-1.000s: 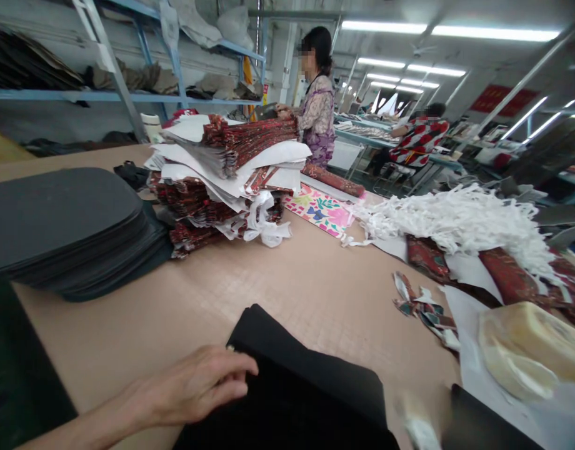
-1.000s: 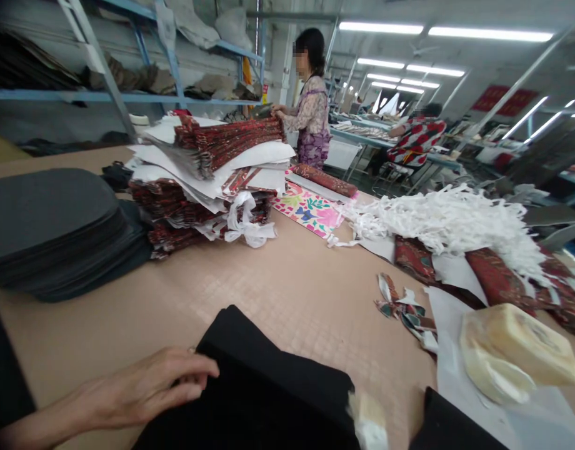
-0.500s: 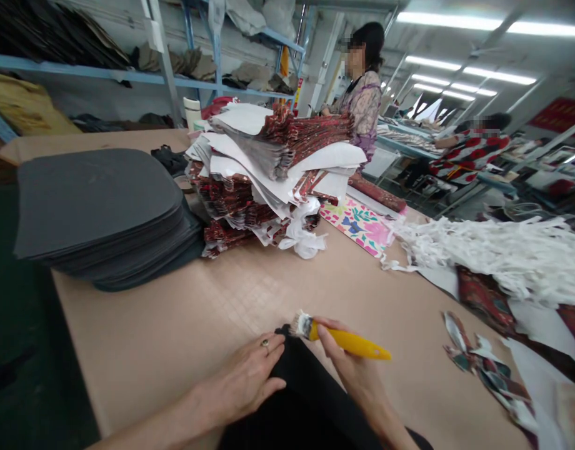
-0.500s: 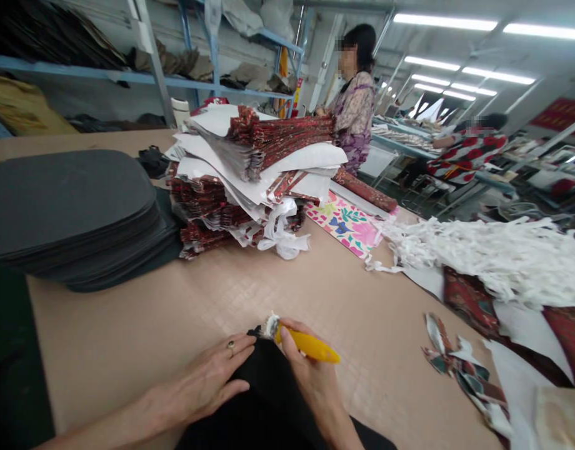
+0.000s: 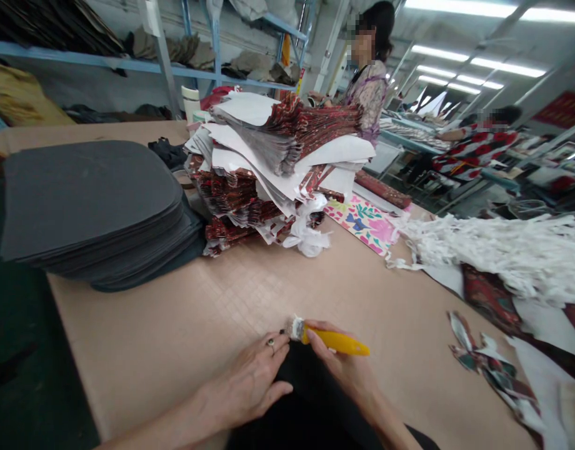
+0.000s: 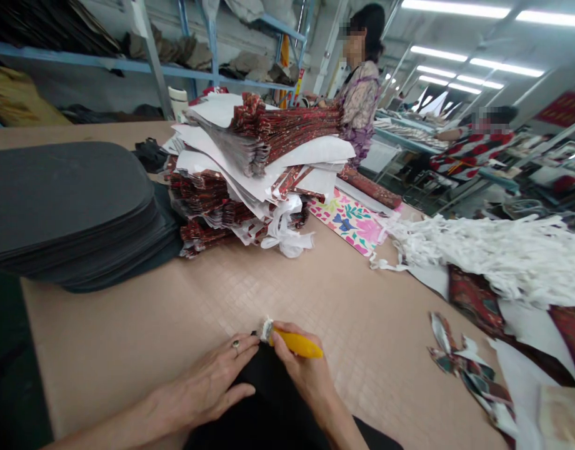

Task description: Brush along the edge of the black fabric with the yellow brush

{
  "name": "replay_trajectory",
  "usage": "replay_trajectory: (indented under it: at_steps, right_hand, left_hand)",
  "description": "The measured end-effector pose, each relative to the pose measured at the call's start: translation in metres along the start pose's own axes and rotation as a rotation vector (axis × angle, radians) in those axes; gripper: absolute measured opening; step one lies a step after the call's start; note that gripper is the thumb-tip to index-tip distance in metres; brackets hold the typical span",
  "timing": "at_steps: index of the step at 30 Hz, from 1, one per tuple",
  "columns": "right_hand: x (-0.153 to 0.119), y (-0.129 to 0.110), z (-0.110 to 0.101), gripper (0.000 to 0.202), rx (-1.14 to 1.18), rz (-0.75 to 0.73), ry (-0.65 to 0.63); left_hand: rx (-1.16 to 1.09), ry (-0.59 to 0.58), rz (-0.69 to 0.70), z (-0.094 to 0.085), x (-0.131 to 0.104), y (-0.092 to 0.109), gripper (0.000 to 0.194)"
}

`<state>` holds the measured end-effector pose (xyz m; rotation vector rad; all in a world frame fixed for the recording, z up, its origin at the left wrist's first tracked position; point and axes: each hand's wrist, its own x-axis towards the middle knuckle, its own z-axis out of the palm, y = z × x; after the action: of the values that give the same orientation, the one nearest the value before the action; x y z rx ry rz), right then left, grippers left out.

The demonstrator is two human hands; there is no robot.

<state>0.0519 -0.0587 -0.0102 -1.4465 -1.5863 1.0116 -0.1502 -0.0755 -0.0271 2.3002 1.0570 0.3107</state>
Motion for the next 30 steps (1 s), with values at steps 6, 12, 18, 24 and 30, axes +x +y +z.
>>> replay_trajectory:
  at_steps: [6,12,18,24,30]
  right_hand:
    - [-0.042,-0.003,-0.044,0.03,-0.09,0.097,0.016]
    - [-0.043,-0.006,-0.04,0.024,-0.053,0.046,-0.022]
    - [-0.096,0.007,-0.095,0.022,-0.236,0.146,0.191]
    - [-0.099,0.003,-0.113,0.027,-0.177,0.252,0.279]
    - [-0.09,0.022,-0.108,0.024,-0.016,0.228,0.035]
  left_hand:
    - [0.028,0.036,0.045,0.009,-0.001,-0.008,0.053]
    - [0.1,0.054,0.071,0.013,0.003,-0.008,0.047]
    - [0.112,0.073,0.081,0.009,0.021,-0.008,0.02]
    - [0.103,-0.031,0.072,0.008,0.064,-0.003,0.019]
    - [0.101,-0.083,0.046,-0.009,0.081,0.015,0.016]
